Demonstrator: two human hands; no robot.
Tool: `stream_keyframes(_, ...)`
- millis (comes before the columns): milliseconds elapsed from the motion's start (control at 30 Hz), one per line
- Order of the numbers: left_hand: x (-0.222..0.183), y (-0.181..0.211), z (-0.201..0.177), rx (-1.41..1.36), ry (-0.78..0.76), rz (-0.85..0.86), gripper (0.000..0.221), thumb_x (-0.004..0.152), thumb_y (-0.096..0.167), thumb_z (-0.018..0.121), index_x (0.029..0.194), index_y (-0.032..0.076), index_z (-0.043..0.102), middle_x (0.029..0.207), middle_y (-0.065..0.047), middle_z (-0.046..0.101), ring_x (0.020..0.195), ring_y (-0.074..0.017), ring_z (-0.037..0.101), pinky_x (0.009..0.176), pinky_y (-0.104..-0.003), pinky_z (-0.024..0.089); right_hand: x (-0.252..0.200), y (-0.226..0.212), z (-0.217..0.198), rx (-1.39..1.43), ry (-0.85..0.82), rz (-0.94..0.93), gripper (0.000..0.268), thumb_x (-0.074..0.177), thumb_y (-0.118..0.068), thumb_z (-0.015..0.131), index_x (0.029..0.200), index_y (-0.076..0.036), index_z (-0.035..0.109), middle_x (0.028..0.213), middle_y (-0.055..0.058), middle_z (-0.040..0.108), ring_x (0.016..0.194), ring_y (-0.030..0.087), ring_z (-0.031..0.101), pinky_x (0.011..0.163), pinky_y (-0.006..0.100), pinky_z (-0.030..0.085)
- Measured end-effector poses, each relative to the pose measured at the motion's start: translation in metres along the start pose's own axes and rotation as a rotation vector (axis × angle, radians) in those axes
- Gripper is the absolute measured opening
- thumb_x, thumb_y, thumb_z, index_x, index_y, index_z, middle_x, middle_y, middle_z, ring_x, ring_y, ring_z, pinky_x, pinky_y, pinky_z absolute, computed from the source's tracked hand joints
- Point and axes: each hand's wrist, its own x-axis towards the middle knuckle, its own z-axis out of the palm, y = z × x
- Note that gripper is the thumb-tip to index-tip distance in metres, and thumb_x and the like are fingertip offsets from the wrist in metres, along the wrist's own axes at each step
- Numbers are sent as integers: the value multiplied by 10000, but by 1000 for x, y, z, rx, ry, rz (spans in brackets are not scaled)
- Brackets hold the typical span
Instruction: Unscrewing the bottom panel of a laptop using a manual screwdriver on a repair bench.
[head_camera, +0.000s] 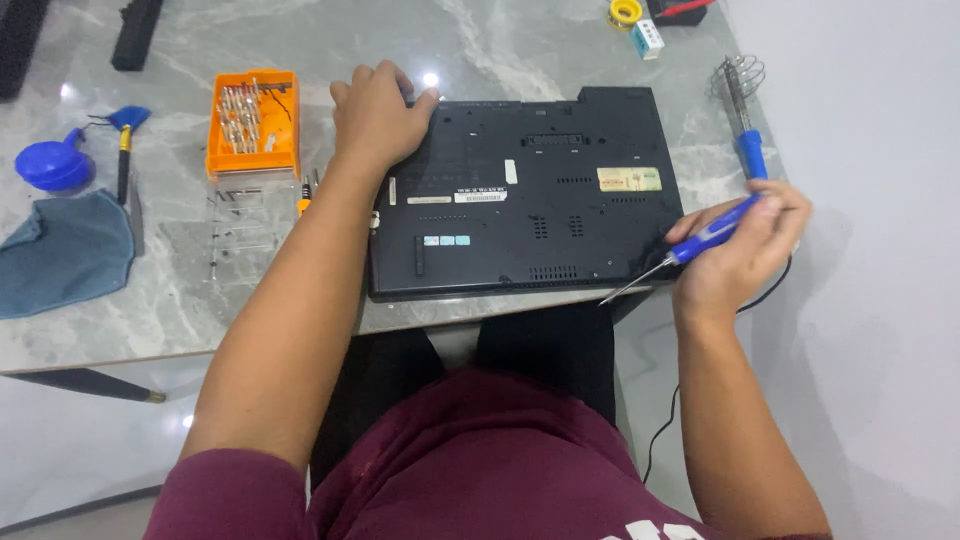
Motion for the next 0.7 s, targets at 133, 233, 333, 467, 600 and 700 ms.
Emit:
stream_keyframes(133,-23,25,-9,88,158,349,372,889,347,682,1127,81,576,1142,-150,481,1081,-393,385,887,-526,340,10,-2,-9,5,86,-213,359,1053,-439,376,1144,-93,408,722,144,424,487,254,477,488,337,465)
stream_keyframes(233,-63,71,-10,-7,86,653,291,824,313,696,1037,122,650,1076,-97,624,1033,-350,531,823,-512,373,15,-15,0,-42,80,-362,400,1067,-455,343,1156,-69,400,611,151,386,451,258,455,469,334,425)
stream_keyframes(333,-118,110,-13,-21,-324,749,381,836,362,660,1154,152,638,1293,-107,548,1257,-304,419,1040,-564,241,21,-10,7,-10,5,-529,352,1080,-415,382,1156,-71,389,1076,128,406,497,275,489,415,338,444)
stream_keyframes(467,-142,100,26,-41,-198,889,434,749,290,774,1129,122,647,1287,-78,571,1255,-292,458,1004,-439,321,25,-6,13,-30,-8,-570,356,1079,-405,371,1145,-57,397,1132,68,415,480,272,486,412,338,434)
stream_keyframes(600,-142,99,25,-47,-251,850,461,803,324,721,1234,204,609,1408,-45,476,1351,-285,354,1104,-547,201,27,-4,14,-25,-7,-566,374,1072,-420,375,1134,-52,404,1151,35,391,464,278,477,404,343,429)
stream_keyframes(700,-143,99,24,-13,-269,847,462,834,370,681,1268,239,594,1447,-38,433,1382,-284,304,1120,-571,147,27,-4,14,-21,-2,-568,371,1072,-418,372,1138,-54,410,1161,26,398,465,266,464,403,343,437)
